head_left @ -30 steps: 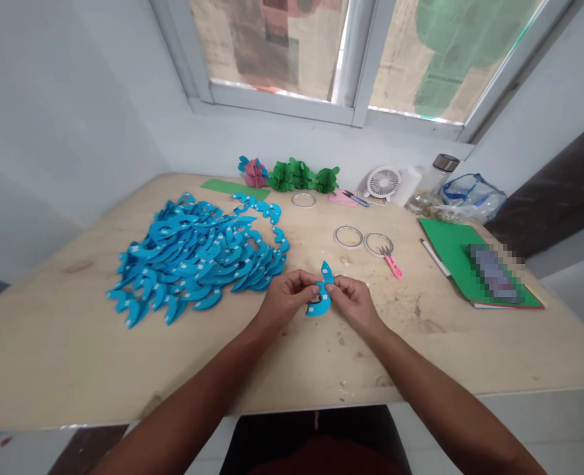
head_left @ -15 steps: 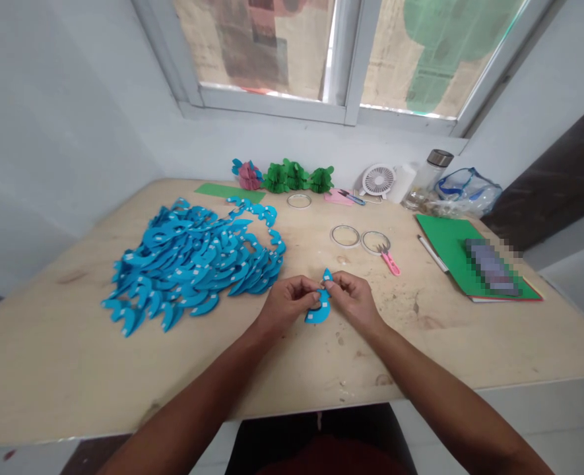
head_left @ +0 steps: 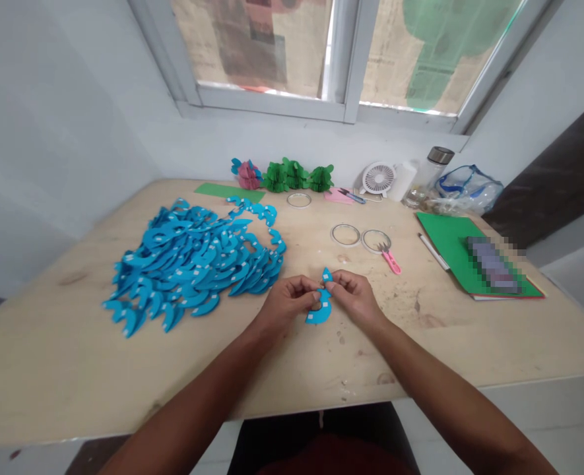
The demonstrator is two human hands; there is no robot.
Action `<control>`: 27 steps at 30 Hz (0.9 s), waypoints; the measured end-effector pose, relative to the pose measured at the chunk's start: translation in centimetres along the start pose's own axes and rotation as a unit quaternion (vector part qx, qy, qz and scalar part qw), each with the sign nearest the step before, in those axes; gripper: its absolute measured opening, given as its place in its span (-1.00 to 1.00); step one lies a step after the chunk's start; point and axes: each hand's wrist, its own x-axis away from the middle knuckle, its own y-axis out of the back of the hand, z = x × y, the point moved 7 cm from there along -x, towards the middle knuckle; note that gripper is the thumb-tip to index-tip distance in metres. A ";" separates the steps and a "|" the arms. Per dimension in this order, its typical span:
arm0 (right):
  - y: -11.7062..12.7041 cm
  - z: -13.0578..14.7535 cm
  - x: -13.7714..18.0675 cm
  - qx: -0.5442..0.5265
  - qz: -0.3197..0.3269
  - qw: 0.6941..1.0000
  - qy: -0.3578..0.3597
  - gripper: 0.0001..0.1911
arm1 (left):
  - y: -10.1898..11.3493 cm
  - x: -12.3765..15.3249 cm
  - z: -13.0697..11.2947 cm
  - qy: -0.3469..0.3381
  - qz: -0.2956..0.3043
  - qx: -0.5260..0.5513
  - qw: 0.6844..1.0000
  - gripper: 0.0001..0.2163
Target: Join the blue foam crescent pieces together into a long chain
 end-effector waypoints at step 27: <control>0.5 -0.5 -0.2 -0.043 -0.024 0.999 -0.011 -0.79 | -0.5 0.6 -2.2 -0.088 -0.026 -0.150 0.984 -0.94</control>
